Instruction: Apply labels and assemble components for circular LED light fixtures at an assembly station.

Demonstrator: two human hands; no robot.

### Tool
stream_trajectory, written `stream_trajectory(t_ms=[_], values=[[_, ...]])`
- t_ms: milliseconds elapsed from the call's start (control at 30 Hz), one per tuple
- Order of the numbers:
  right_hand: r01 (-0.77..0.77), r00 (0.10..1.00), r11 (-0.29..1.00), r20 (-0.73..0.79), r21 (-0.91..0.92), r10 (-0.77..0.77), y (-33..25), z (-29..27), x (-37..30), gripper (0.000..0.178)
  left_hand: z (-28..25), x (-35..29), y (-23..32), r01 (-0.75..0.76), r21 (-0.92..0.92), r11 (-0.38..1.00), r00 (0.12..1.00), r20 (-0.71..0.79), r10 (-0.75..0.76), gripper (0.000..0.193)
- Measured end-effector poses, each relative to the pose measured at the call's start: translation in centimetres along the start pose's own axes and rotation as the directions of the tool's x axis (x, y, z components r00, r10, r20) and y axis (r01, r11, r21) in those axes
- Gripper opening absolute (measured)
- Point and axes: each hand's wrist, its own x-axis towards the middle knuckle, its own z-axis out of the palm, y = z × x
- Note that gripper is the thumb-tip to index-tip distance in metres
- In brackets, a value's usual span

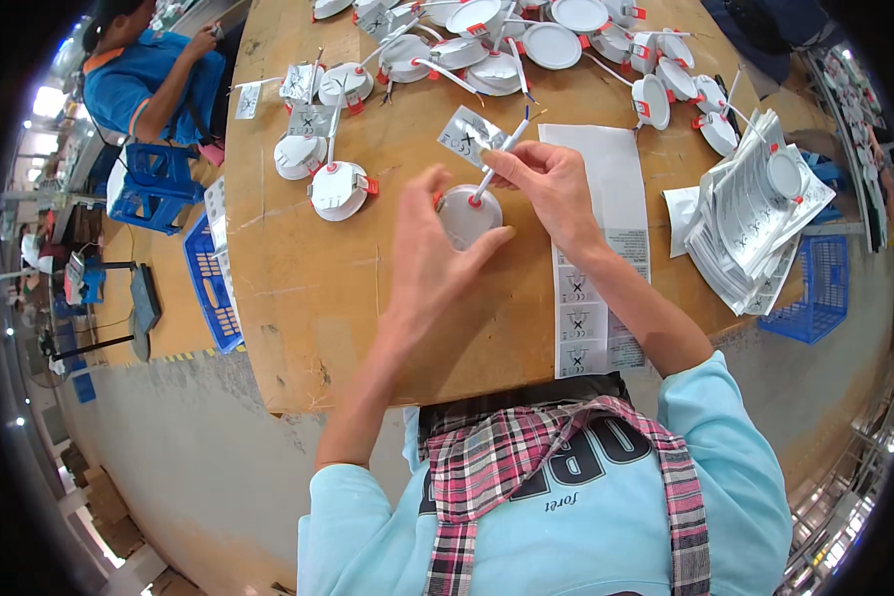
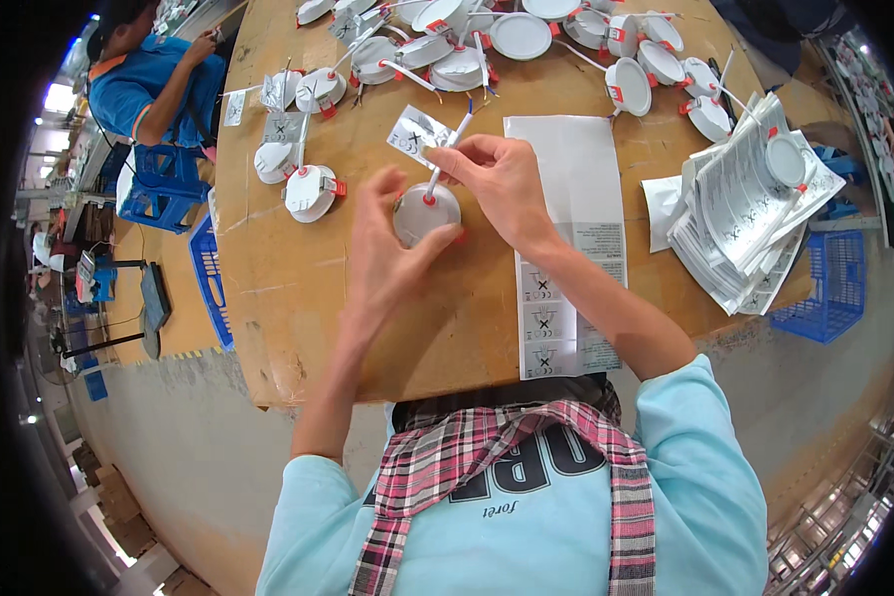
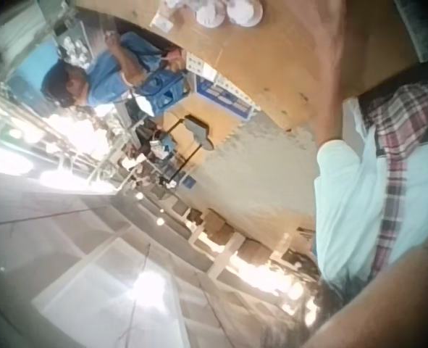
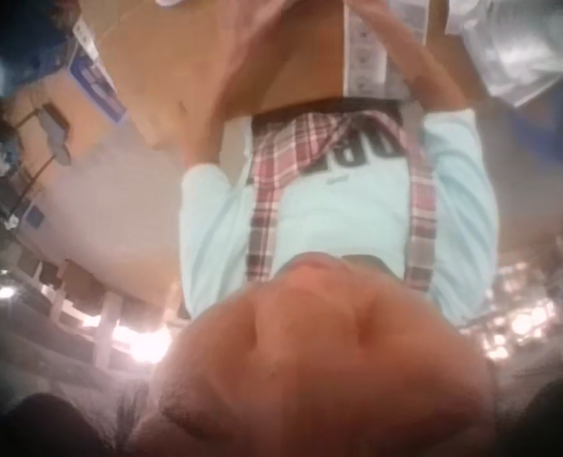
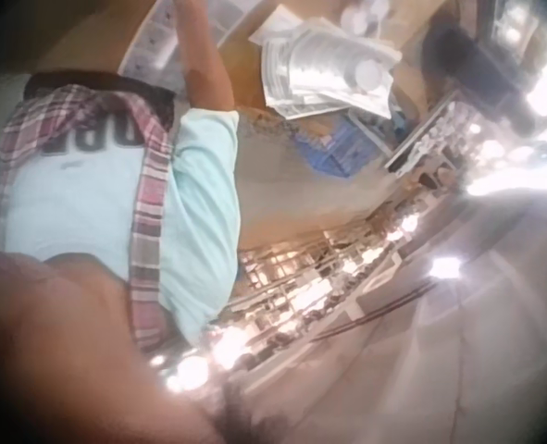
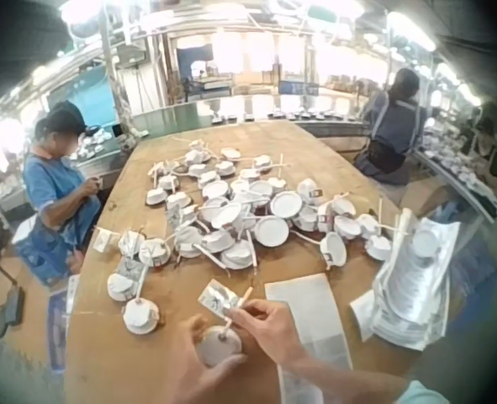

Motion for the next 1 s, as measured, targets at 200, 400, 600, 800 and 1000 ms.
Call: stream_trajectory(t_ms=[200, 400, 600, 800, 1000], values=[[0.045, 0.995, 0.996, 0.081, 0.076, -0.051, -1.2, -0.2, -0.5, 0.024, 0.3, 0.3, 0.1, 0.080, -0.133, 0.988, 0.976, 0.212, -0.051, 0.027], [0.138, 0.987, 0.990, 0.083, 0.042, -0.141, -1.0, -1.3, 0.2, 0.034, -0.6, 0.1, 0.4, 0.431, -0.549, 0.716, 0.895, 0.365, -0.258, 0.012], [0.321, 0.941, 0.947, 0.121, -0.017, -0.317, -1.9, -3.6, 1.9, 0.043, -2.6, 0.4, -0.6, 0.709, -0.677, -0.199, 0.693, 0.721, 0.014, 0.030], [0.102, 0.897, 0.988, 0.440, -0.116, -0.041, -2.0, -3.4, 1.7, 0.028, -1.2, -0.7, -0.4, 0.786, -0.582, -0.208, 0.613, 0.778, 0.136, 0.029], [0.156, 0.868, 0.968, 0.495, -0.196, -0.040, -2.2, -5.0, 2.6, 0.023, -2.3, 0.6, -0.1, 0.697, -0.678, 0.235, 0.702, 0.712, -0.027, 0.029]])
